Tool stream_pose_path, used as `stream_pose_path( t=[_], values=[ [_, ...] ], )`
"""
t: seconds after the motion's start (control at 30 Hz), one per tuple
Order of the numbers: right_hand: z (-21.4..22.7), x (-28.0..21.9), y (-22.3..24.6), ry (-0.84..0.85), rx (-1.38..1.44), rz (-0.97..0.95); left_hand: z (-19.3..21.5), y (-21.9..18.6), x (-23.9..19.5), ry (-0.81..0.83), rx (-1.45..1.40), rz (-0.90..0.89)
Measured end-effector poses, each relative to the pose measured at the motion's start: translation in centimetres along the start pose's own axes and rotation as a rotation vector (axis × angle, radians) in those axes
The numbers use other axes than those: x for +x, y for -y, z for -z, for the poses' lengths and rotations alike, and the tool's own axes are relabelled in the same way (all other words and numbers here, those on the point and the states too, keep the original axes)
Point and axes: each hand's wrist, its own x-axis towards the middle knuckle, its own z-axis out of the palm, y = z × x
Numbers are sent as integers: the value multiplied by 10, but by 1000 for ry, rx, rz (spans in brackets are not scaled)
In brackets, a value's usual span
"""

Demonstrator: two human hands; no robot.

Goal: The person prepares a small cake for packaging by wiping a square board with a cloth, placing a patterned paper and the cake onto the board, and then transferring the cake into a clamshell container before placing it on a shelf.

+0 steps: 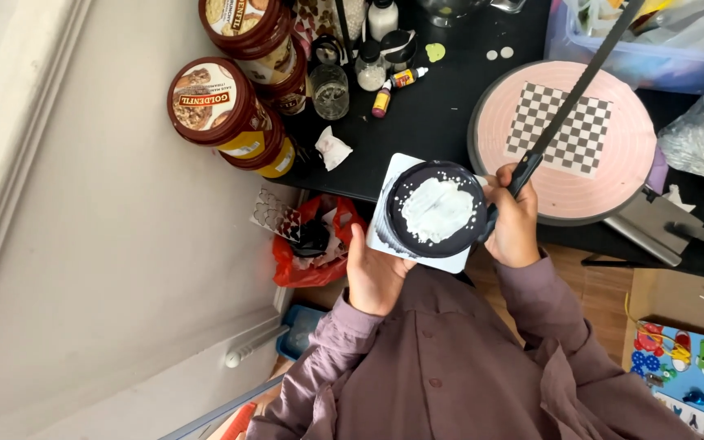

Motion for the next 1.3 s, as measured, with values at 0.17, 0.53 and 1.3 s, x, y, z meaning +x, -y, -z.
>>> stream_pose_path(
  t=[0.17, 0.53, 1.3],
  values=[
    [3, 10, -8, 27, 18, -34, -14, 4, 3, 98, -182, 0],
    [7, 4, -15, 20, 67, -100, -12, 6, 3, 95, -153, 39],
    [1, -138, 48, 8, -1466, -303, 44, -32, 39, -26, -209, -4]
  ],
)
